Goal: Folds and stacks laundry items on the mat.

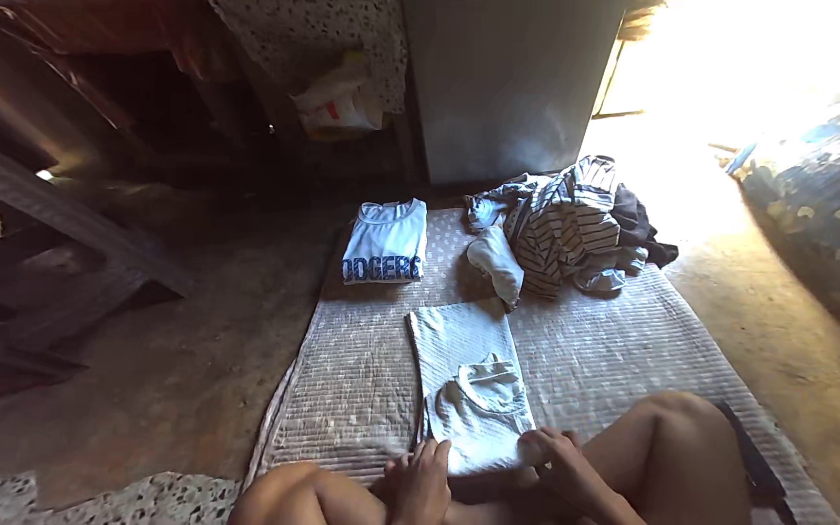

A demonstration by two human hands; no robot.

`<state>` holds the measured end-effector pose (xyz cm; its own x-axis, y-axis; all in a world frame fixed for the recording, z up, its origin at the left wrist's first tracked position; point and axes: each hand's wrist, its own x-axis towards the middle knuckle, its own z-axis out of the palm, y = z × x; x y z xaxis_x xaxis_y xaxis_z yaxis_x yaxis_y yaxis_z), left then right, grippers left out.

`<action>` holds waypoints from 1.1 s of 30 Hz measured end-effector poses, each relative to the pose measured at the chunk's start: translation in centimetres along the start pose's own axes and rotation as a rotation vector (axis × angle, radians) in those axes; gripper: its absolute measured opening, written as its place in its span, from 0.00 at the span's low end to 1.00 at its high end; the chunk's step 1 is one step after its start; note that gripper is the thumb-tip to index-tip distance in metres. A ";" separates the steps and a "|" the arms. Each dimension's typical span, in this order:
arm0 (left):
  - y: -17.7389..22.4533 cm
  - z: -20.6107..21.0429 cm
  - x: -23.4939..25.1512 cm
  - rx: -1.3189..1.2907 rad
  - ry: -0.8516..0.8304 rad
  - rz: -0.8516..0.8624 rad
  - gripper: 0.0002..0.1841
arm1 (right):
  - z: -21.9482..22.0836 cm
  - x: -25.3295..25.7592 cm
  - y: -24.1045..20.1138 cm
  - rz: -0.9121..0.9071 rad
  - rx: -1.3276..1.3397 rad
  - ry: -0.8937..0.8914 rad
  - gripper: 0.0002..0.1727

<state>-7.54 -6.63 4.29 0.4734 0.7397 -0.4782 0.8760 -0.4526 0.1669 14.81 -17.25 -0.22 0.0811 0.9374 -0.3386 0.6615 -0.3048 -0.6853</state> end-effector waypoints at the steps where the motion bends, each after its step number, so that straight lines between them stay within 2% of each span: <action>1: -0.3 0.4 -0.4 0.002 0.089 0.041 0.23 | 0.2 -0.6 -0.2 -0.023 -0.078 0.095 0.18; 4: -2.2 0.7 -1.4 -0.169 0.383 0.255 0.11 | -0.7 -1.5 0.9 -0.273 -0.077 0.400 0.08; 6: -3.5 -1.2 -0.9 -0.358 0.427 0.403 0.09 | -3.1 -0.7 2.1 -0.423 0.156 0.356 0.08; 7: -3.6 -3.4 -0.4 -0.484 0.365 0.416 0.10 | -4.7 0.4 2.3 -0.453 0.294 0.293 0.09; 8: -3.3 -6.0 0.4 -0.608 0.266 0.368 0.12 | -6.2 1.9 1.9 -0.441 0.487 0.232 0.10; 10: -2.4 -10.5 3.5 -0.977 0.048 0.166 0.10 | -8.2 5.9 -0.3 -0.280 0.895 0.200 0.08; 12: -3.1 -9.5 10.0 -1.372 0.081 0.043 0.09 | -9.0 11.2 -1.1 -0.109 1.105 0.175 0.13; 14: -3.7 -6.9 14.9 -1.507 0.117 -0.122 0.18 | -8.1 15.7 -0.1 0.086 1.094 0.167 0.15; 16: -3.6 -4.1 17.7 -1.413 0.215 -0.247 0.28 | -6.6 18.0 1.2 0.244 0.910 0.229 0.16; 19: -2.3 -3.4 17.4 -1.215 0.423 -0.274 0.30 | -5.7 17.7 0.7 0.233 0.567 0.379 0.20; 21: -0.5 -3.3 16.1 -0.980 0.608 -0.184 0.31 | -4.8 16.4 -1.0 0.146 0.186 0.561 0.25; 23: 0.8 -2.1 15.5 -0.566 0.743 -0.013 0.31 | -3.2 15.8 -2.6 0.013 -0.112 0.558 0.32; 24: 1.1 -1.4 15.7 -0.385 0.714 0.084 0.30 | -2.1 16.1 -2.8 -0.104 -0.212 0.529 0.31; 25: 1.3 -0.9 16.2 -0.275 0.610 0.144 0.29 | -1.1 16.8 -2.5 -0.202 -0.274 0.487 0.29; 26: 1.1 -0.7 16.6 -0.182 0.476 0.134 0.28 | -0.2 17.7 -1.8 -0.244 -0.303 0.437 0.28; 27: 0.5 -0.3 17.2 -0.117 0.425 0.108 0.29 | 0.3 18.5 -0.7 -0.235 -0.306 0.412 0.28; 29: -0.5 -0.1 17.7 -0.067 0.492 0.011 0.32 | -0.5 19.3 0.8 -0.092 -0.275 0.399 0.32; 30: -0.9 0.1 17.6 -0.086 0.577 -0.047 0.34 | -0.9 19.1 1.1 -0.006 -0.237 0.421 0.35; 32: -0.7 0.1 17.1 -0.304 0.670 -0.193 0.41 | -1.5 17.8 0.8 0.166 -0.128 0.468 0.40; 33: -0.3 -0.6 16.9 -0.441 0.647 -0.273 0.44 | -1.7 17.0 0.2 0.240 -0.065 0.490 0.41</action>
<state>0.23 6.33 -3.28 0.0805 0.9966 0.0167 0.8603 -0.0780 0.5039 17.54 -1.08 -5.03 0.5629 0.8162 -0.1299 0.6253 -0.5234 -0.5789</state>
